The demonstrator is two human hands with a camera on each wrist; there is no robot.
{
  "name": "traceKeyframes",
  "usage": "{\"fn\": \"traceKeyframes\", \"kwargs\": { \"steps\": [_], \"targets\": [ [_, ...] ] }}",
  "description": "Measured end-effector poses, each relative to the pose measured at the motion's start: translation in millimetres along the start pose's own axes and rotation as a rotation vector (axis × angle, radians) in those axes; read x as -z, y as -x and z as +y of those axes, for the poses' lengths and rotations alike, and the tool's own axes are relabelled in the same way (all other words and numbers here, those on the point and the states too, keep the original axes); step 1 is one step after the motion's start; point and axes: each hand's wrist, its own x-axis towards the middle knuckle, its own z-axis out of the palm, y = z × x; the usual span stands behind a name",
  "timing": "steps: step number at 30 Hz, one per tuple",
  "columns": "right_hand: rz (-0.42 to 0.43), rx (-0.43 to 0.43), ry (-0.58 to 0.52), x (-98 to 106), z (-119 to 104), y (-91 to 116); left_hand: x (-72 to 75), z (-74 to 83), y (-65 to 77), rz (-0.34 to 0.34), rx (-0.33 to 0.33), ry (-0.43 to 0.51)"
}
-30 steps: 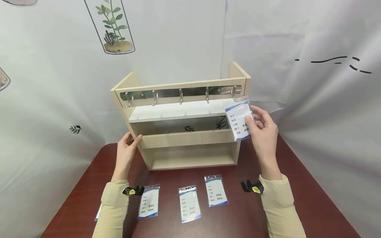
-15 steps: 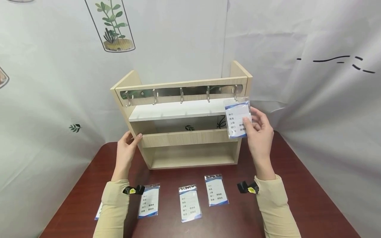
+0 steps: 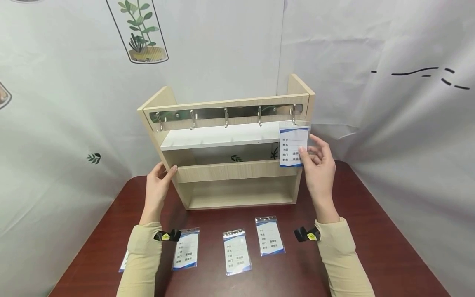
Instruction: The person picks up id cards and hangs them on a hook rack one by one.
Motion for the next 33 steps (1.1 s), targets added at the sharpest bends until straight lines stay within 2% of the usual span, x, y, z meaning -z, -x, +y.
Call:
{"fn": "traceKeyframes", "kwargs": {
  "steps": [4, 10, 20, 26, 33],
  "targets": [
    [-0.009, 0.012, 0.011, 1, 1, 0, 0.4, 0.0, 0.0, -0.009, 0.005, 0.01],
    [-0.009, 0.001, -0.003, 1, 4, 1, -0.9, -0.5, 0.7, 0.014, -0.001, 0.001],
    [0.0, -0.087, -0.104, 7, 14, 6, -0.5, -2.5, 1.6, 0.018, 0.002, 0.002],
    [-0.004, -0.107, -0.076, 15, 21, 10, -1.5, -2.0, 2.0, 0.018, 0.01, -0.003],
    [-0.027, -0.148, -0.021, 22, 31, 18, -3.0, -2.2, 0.6, 0.043, -0.011, 0.009]
  ]
}}
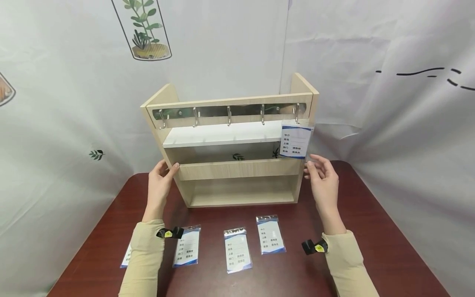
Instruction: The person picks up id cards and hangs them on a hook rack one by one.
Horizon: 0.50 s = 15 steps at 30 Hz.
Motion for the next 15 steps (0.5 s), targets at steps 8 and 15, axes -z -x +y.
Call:
{"fn": "traceKeyframes", "kwargs": {
  "steps": [8, 15],
  "targets": [
    [-0.061, -0.017, 0.089, 5, 15, 8, -1.7, 0.0, 0.1, 0.023, 0.008, 0.005],
    [-0.143, -0.013, 0.243, 10, 28, 15, -1.8, 1.1, 1.2, 0.023, 0.008, 0.004]
  ]
}}
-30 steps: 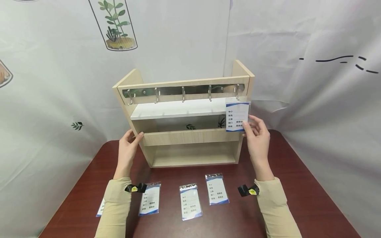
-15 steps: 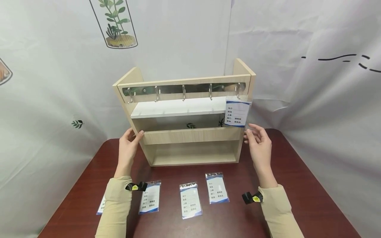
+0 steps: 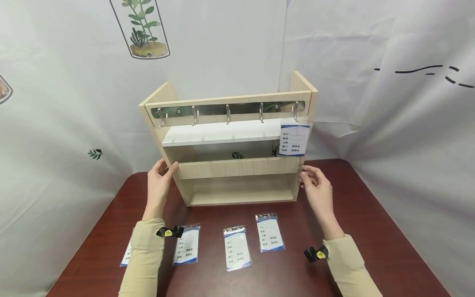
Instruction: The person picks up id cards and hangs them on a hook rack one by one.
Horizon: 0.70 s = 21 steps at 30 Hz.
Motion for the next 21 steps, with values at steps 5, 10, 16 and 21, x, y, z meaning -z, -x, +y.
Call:
{"fn": "traceKeyframes", "kwargs": {
  "steps": [5, 10, 16, 21],
  "targets": [
    [-0.086, 0.022, 0.121, 1, 13, 7, 0.5, -0.7, -0.1, 0.001, -0.003, 0.016],
    [-0.143, 0.002, 0.19, 4, 23, 11, 1.1, 6.6, 2.3, -0.014, 0.019, 0.04],
    [-0.238, -0.01, 0.317, 7, 35, 14, 0.8, 29.8, 11.9, -0.018, 0.032, 0.022],
    [-0.341, -0.014, 0.432, 3, 48, 21, 0.8, 22.9, 10.6, -0.012, 0.046, 0.027]
  ]
}}
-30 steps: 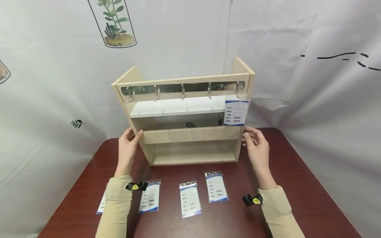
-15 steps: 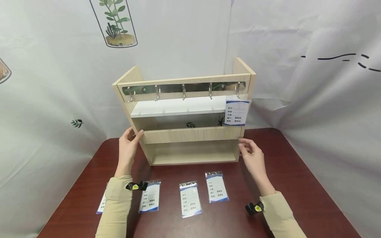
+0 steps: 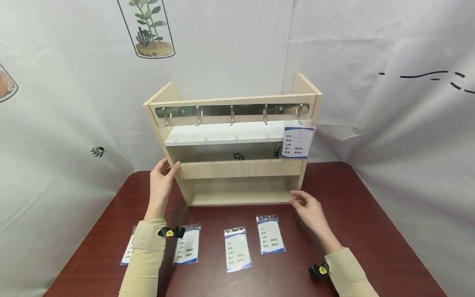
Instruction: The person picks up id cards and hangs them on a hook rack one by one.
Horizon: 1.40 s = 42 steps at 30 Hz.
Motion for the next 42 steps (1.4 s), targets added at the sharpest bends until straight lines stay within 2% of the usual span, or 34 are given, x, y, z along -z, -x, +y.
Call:
{"fn": "traceKeyframes", "kwargs": {
  "steps": [5, 11, 13, 19, 20, 29, 34, 42],
  "targets": [
    [-0.094, 0.005, 0.061, -14, 6, 4, 1.1, -18.3, -8.0, 0.015, -0.03, 0.014],
    [-0.197, 0.006, 0.108, -21, 9, 6, 1.0, -23.3, -10.0, 0.024, -0.047, 0.014],
    [-0.232, 0.004, 0.122, -21, 9, 7, 0.5, -18.3, -8.4, 0.015, -0.034, 0.014],
    [-0.318, 0.035, 0.136, -17, 9, 4, -0.1, 16.3, 4.5, -0.025, 0.008, -0.014],
    [-0.331, 0.042, 0.14, -16, 9, 2, 0.0, 18.0, 5.3, -0.025, 0.002, -0.02],
    [-0.39, 0.064, 0.161, -20, 8, 3, -1.0, 17.0, 5.0, -0.019, -0.005, -0.031],
    [-0.434, 0.104, 0.191, -23, 10, 5, -0.9, 18.1, 7.3, -0.031, 0.011, -0.029],
    [-0.458, 0.153, 0.2, -23, 5, -1, 0.2, 14.4, 4.1, -0.021, 0.015, -0.016]
  ]
}}
